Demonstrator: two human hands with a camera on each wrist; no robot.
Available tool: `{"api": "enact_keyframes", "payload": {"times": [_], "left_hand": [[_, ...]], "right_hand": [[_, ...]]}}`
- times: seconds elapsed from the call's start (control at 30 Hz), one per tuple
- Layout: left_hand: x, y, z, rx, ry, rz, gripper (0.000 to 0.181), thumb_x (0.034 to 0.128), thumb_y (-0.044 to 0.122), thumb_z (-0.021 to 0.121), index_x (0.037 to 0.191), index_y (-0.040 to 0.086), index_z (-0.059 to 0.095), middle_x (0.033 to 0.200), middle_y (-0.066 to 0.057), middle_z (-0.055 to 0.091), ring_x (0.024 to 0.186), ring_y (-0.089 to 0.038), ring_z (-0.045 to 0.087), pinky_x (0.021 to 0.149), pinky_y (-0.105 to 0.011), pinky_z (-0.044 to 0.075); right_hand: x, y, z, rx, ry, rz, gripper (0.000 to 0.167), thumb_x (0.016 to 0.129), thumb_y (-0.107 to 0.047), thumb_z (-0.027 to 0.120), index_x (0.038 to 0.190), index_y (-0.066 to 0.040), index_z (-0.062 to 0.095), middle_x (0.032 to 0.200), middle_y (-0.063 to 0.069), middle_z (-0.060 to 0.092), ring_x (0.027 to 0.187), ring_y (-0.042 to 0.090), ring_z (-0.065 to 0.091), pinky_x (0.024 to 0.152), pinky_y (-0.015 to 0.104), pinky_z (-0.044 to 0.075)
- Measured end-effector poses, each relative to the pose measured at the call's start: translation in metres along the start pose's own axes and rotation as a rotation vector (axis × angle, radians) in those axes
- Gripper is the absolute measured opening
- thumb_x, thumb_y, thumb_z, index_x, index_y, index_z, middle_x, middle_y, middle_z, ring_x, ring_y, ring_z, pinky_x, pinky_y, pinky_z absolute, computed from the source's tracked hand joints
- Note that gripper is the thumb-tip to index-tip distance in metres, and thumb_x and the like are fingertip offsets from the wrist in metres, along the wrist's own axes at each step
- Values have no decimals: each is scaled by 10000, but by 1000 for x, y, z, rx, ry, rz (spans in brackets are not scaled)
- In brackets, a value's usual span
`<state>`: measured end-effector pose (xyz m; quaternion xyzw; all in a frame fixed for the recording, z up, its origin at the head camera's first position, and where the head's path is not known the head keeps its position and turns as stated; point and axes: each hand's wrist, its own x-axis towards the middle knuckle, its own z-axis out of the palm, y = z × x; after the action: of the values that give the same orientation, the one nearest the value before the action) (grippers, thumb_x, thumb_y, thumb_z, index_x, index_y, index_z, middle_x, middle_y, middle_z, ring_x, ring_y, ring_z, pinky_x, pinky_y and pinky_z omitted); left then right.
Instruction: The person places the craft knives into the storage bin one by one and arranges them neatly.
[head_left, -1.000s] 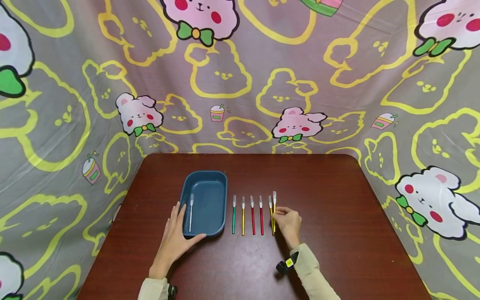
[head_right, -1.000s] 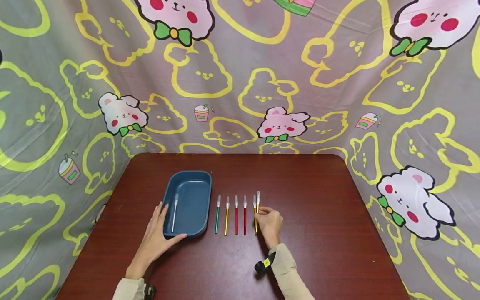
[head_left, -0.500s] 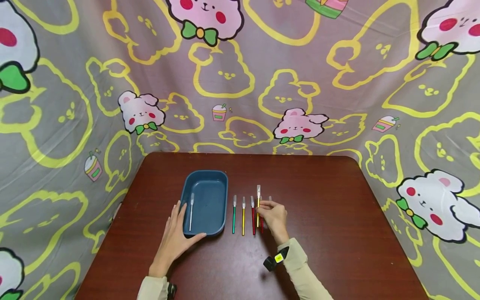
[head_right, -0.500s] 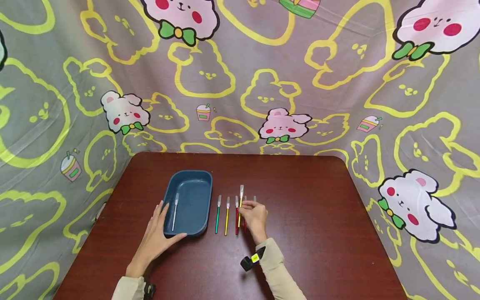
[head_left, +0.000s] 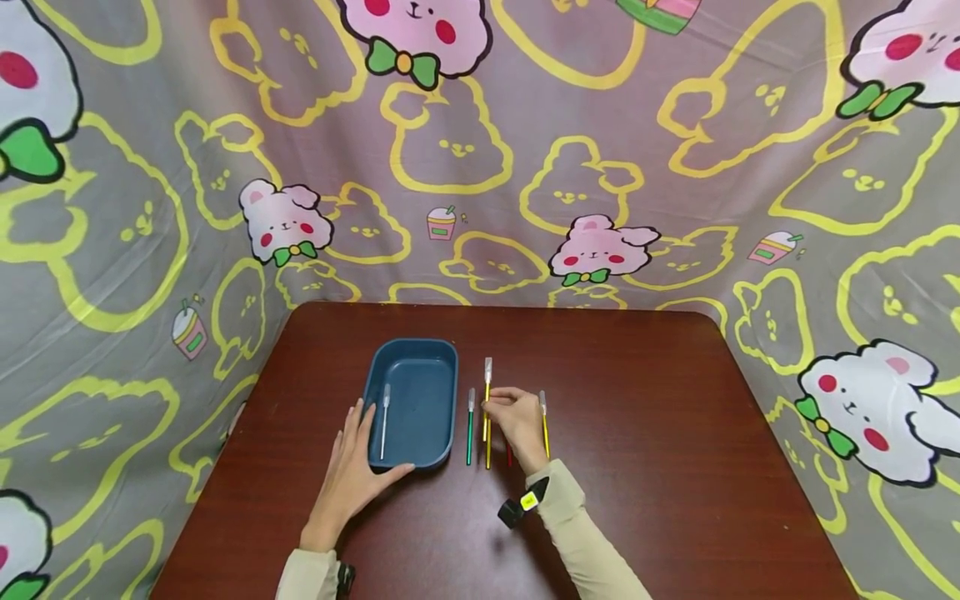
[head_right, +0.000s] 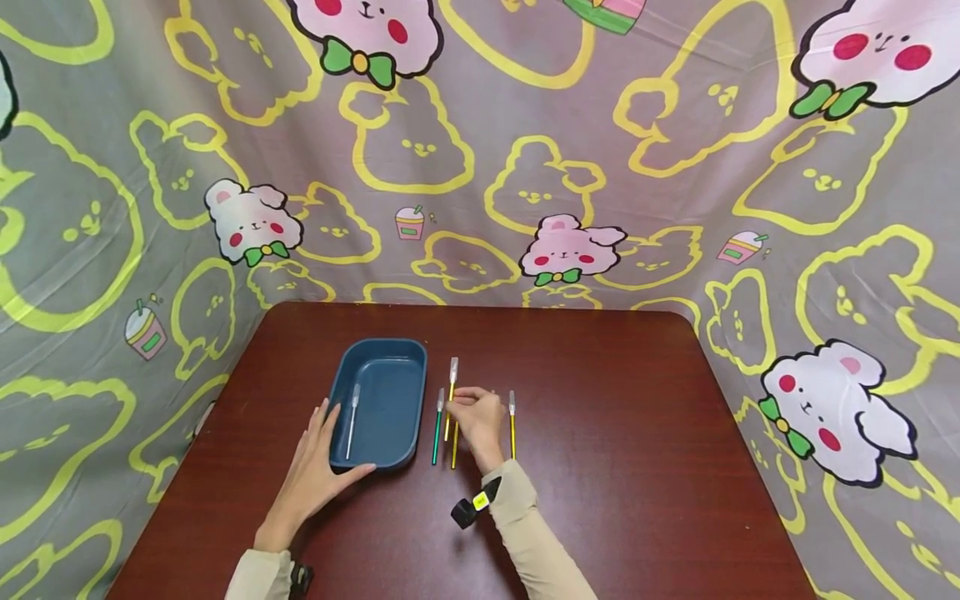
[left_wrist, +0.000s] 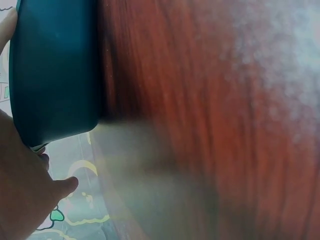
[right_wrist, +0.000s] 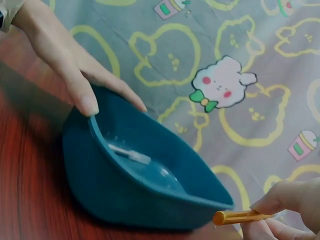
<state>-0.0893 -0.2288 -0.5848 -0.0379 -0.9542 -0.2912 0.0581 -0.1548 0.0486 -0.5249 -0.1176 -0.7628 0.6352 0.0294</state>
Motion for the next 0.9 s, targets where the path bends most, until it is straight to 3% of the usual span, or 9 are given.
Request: {"api": "enact_keyframes", "payload": {"times": [0.5,0.63,0.77,0.8,0.9], "left_hand": [[1,0,2,-28,-5,-9,1271,774,662,860,1690,88,191,1750,-208,106,1586,-483,131,1213,-726,179],[0,0,1,-26,-10,-14,1260,784,637,865,1691,88,185,1750,-208,103,1586,-486,124,1210,-734,172],[-1,0,0,-22,-9,-8,1258,787,640,860,1690,86,182,1747,-216,107,1583,-490,128,1209,-734,178],[0,0,0,-20,-6,-5,1261,786,647,858,1690,86,183,1746,-218,110,1583,-491,132,1209,-733,183],[0,0,1,-23,-4,3,1265,784,660,853,1691,86,183,1747,-217,108,1581,-493,136,1209,-731,185]], "right_hand": [[-9,-15,50,-1,-89,-22,185,785,55,845,961,64,788,836,164,787,679,188,757,623,229,590],[-12,-20,65,-50,-95,-22,179,789,32,861,956,34,798,819,127,791,673,217,774,612,238,594],[-13,-25,79,-66,-113,-23,167,805,22,868,955,26,796,812,107,789,674,208,775,673,328,635],[-14,-26,82,-71,-115,-28,160,809,21,869,951,25,795,806,107,788,674,206,774,770,335,634],[-13,-26,90,-102,-120,-37,142,814,14,870,933,10,793,781,85,783,653,183,764,814,375,629]]}}
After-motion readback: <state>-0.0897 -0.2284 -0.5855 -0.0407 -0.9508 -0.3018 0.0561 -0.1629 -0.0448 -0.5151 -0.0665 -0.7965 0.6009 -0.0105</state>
